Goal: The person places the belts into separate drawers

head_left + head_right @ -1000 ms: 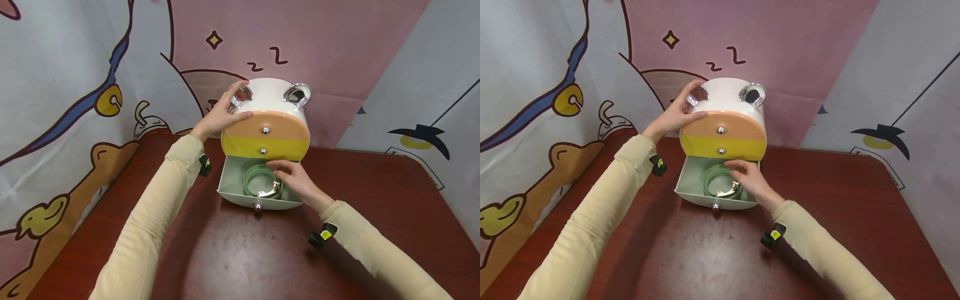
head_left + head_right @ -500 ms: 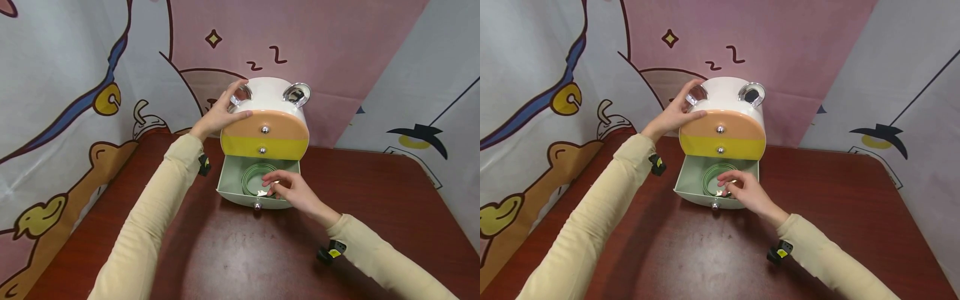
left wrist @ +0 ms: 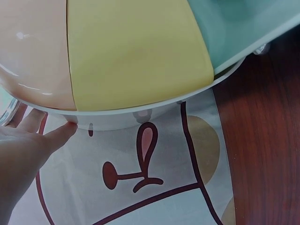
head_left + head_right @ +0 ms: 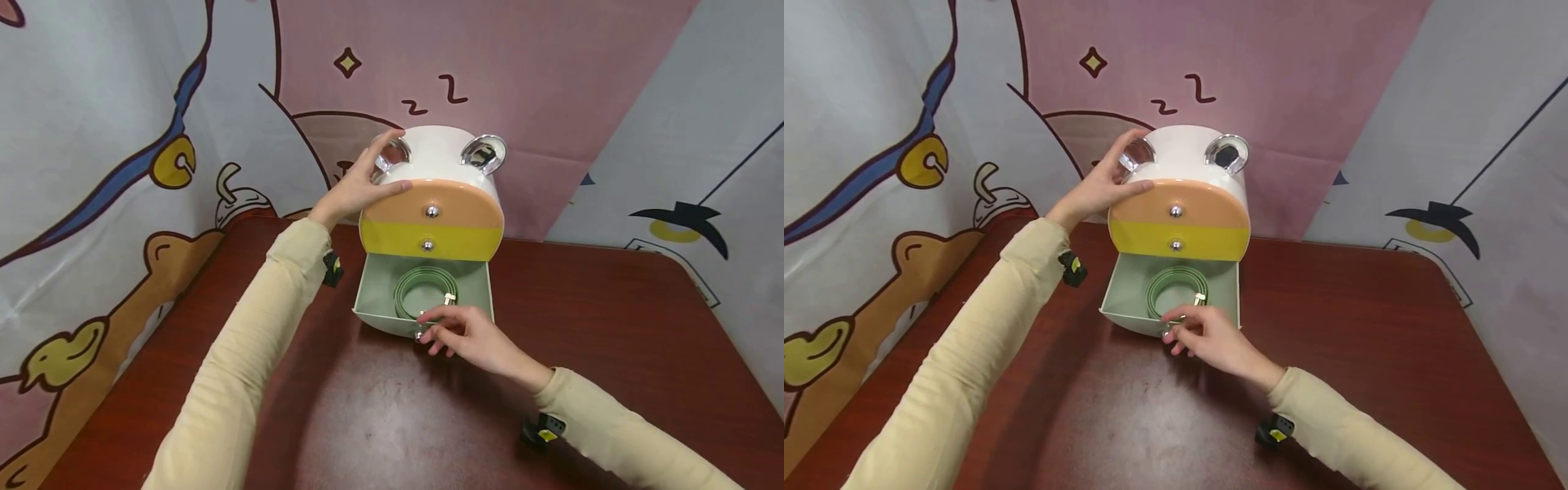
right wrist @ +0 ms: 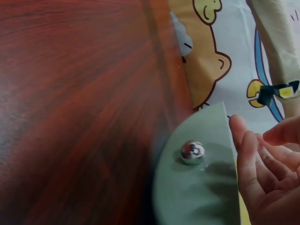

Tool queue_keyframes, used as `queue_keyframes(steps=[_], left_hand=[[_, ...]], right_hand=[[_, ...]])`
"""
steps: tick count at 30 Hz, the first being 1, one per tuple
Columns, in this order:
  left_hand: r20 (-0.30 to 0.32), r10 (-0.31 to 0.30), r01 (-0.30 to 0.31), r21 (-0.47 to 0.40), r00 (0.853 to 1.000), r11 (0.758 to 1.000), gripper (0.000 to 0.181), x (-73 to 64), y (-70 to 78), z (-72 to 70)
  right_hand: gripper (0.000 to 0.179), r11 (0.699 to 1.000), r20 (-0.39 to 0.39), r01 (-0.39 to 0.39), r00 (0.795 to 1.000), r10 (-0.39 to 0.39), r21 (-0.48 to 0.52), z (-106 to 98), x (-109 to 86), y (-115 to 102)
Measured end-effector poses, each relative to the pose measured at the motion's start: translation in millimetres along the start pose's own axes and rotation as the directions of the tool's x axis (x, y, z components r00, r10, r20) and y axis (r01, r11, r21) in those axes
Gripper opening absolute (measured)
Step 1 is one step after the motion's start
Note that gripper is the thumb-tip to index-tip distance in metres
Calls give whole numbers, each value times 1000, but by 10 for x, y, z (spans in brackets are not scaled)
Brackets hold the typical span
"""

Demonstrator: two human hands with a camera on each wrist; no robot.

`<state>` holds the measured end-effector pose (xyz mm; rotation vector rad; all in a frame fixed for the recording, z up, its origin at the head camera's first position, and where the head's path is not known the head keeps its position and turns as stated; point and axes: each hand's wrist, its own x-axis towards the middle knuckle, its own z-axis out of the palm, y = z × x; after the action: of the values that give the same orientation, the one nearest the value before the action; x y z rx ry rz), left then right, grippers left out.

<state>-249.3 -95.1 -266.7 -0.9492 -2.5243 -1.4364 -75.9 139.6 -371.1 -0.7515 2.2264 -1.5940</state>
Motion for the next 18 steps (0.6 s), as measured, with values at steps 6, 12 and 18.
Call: queue_keyframes(steps=[6, 12, 18], left_hand=[[4, -8, 8, -16, 1000, 1000, 78, 1, 1, -5], [4, -3, 4, -11, 1000, 1000, 78, -2, 0, -2], [-3, 7, -7, -8, 1000, 1000, 77, 2, -13, -1]], right_hand=[[23, 1000, 18, 4, 1000, -4, -6, 98, -24, 80], [24, 1000, 17, 4, 1000, -4, -20, 152, -45, 168], [26, 998, -26, 6, 1000, -7, -56, 206, -44, 308]])
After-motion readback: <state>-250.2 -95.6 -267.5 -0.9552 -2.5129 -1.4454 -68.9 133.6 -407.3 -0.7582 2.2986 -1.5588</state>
